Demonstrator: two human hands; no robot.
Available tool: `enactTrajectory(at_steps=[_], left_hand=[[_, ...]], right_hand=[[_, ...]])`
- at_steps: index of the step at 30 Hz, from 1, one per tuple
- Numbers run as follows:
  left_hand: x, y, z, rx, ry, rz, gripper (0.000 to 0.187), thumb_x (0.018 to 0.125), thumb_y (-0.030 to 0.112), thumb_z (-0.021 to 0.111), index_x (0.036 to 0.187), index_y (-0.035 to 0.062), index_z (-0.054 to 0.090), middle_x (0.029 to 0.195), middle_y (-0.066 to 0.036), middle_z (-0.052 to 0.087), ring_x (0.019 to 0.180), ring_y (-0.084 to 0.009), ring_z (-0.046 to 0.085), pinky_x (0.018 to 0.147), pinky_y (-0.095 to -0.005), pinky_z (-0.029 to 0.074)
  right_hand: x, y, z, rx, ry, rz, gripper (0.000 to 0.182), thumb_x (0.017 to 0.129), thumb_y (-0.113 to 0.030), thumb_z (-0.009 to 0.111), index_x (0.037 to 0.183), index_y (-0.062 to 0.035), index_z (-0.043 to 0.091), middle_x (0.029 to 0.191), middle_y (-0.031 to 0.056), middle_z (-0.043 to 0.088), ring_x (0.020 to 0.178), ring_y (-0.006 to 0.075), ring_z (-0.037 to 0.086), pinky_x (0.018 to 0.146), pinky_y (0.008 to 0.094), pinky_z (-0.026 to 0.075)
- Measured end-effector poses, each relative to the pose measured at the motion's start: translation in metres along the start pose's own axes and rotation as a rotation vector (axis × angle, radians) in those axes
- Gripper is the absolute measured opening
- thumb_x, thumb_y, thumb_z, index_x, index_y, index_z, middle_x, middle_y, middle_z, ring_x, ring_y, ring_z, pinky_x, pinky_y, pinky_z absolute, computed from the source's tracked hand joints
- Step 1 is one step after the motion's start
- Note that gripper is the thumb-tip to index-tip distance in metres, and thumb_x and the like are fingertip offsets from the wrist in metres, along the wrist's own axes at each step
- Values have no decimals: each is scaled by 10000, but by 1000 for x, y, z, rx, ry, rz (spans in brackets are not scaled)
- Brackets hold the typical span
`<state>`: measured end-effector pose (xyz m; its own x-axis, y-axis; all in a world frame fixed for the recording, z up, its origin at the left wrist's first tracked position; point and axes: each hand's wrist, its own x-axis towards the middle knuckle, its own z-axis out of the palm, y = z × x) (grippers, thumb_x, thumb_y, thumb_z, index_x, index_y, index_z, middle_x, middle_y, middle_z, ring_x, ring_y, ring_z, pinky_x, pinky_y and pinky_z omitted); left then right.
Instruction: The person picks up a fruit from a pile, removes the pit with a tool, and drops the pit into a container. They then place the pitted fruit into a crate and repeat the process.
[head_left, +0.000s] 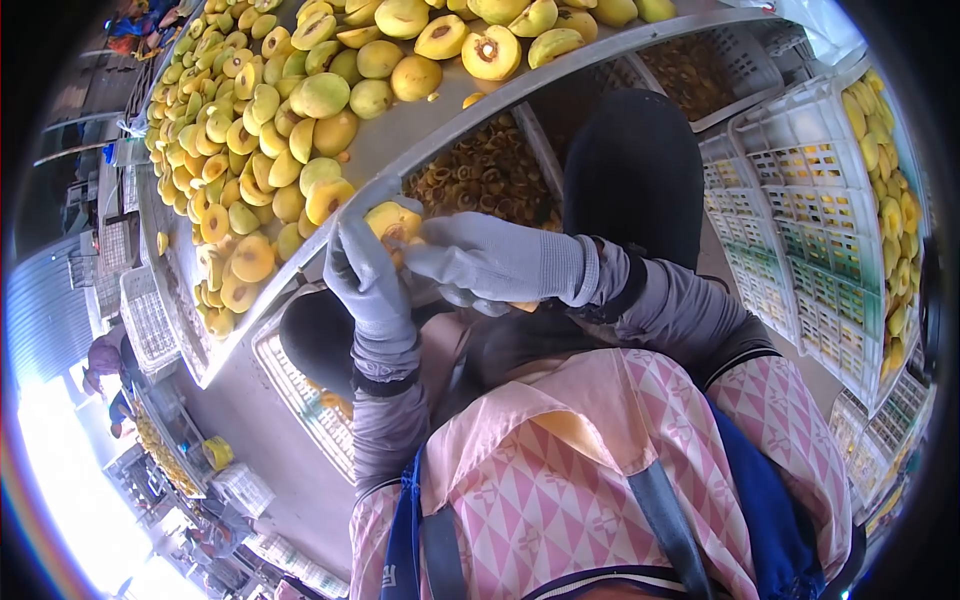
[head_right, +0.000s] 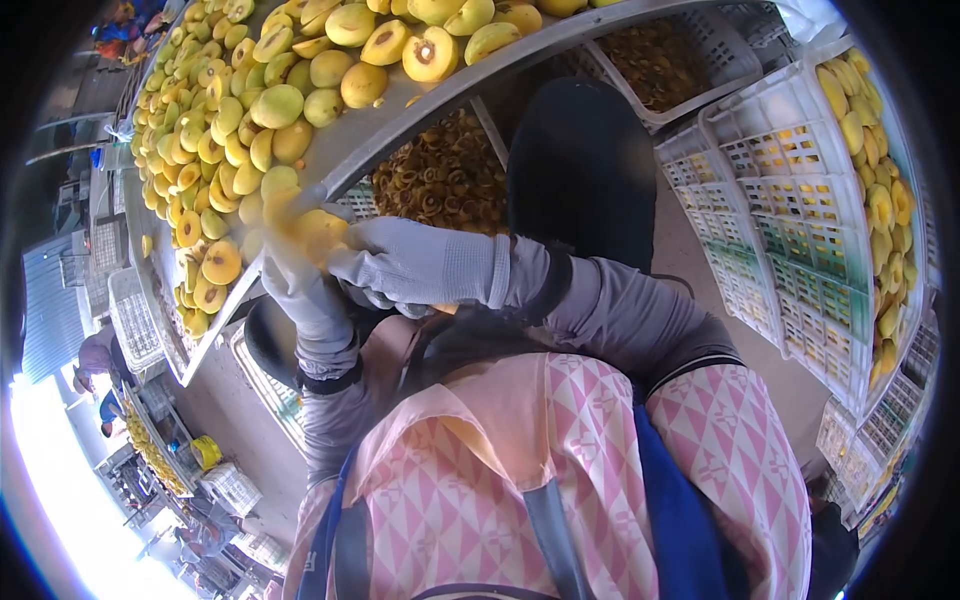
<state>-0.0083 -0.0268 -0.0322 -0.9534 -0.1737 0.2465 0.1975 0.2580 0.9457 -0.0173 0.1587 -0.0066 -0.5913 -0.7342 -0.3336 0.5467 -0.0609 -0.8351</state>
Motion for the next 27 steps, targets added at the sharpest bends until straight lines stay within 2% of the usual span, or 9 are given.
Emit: enactTrajectory(at_steps=[1,4,5,9,15,18,20,23,27], left_hand=[[0,1,-3,34,-8,-10,291,1047,200,555,1181,-37,659,996,-52,702,865,-104,634,739,-249,519],[-5,0,-8,35,-8,-124,264,1013,130,592,1210,-35,655,1035,-46,706,881,-93,637,736,-231,530],[-6,2,-6,50,-5,-113,272,1004,115,600,1224,-35,652,1053,-47,707,893,-91,638,742,-226,533],[-10,14,3,151,-30,31,320,980,84,612,1275,-37,638,1117,-59,713,942,-92,644,779,-223,534],[-3,9,9,56,-109,50,292,1010,128,586,1244,-31,658,1084,-58,726,909,-84,634,787,-224,506],[-3,13,11,262,-155,50,309,1031,191,570,1220,-35,665,1059,-55,730,878,-83,623,770,-214,499],[-5,15,13,274,-151,41,325,1036,218,568,1212,-37,666,1052,-56,728,865,-86,622,764,-214,500],[-10,-23,-1,358,-143,270,371,1024,253,596,1250,-38,641,1077,-62,713,884,-107,635,763,-238,514],[-15,-21,-34,473,-128,163,515,893,160,700,1341,-45,551,1173,-155,677,964,-276,673,821,-373,543]], right_hand=[[0,0,-1,-11,1,7,223,1021,-292,580,1038,-70,581,755,162,616,634,360,635,572,402,512],[13,36,2,-942,568,-699,178,972,-254,632,1019,-91,580,752,137,629,629,337,649,550,421,512],[14,41,7,-953,636,-811,106,957,-203,593,968,-100,571,699,103,623,600,289,650,525,426,490],[3,34,9,-993,560,-712,170,975,-254,592,972,-85,568,712,136,633,680,372,662,591,493,504],[9,38,-2,-688,362,-561,334,1038,-345,527,1030,-29,634,837,220,672,733,372,673,648,444,525],[9,34,-6,-413,232,-446,380,1046,-357,541,1052,6,653,860,186,709,708,312,676,674,404,524],[3,31,-5,-178,154,-386,381,1048,-359,557,1033,8,657,791,97,674,652,206,610,625,354,491],[-7,23,1,-17,37,-208,371,1050,-357,571,1012,1,659,739,-19,582,629,76,499,569,281,424],[-22,12,1,34,32,-170,348,1055,-358,564,994,-29,663,713,-67,483,618,18,402,541,223,350]])
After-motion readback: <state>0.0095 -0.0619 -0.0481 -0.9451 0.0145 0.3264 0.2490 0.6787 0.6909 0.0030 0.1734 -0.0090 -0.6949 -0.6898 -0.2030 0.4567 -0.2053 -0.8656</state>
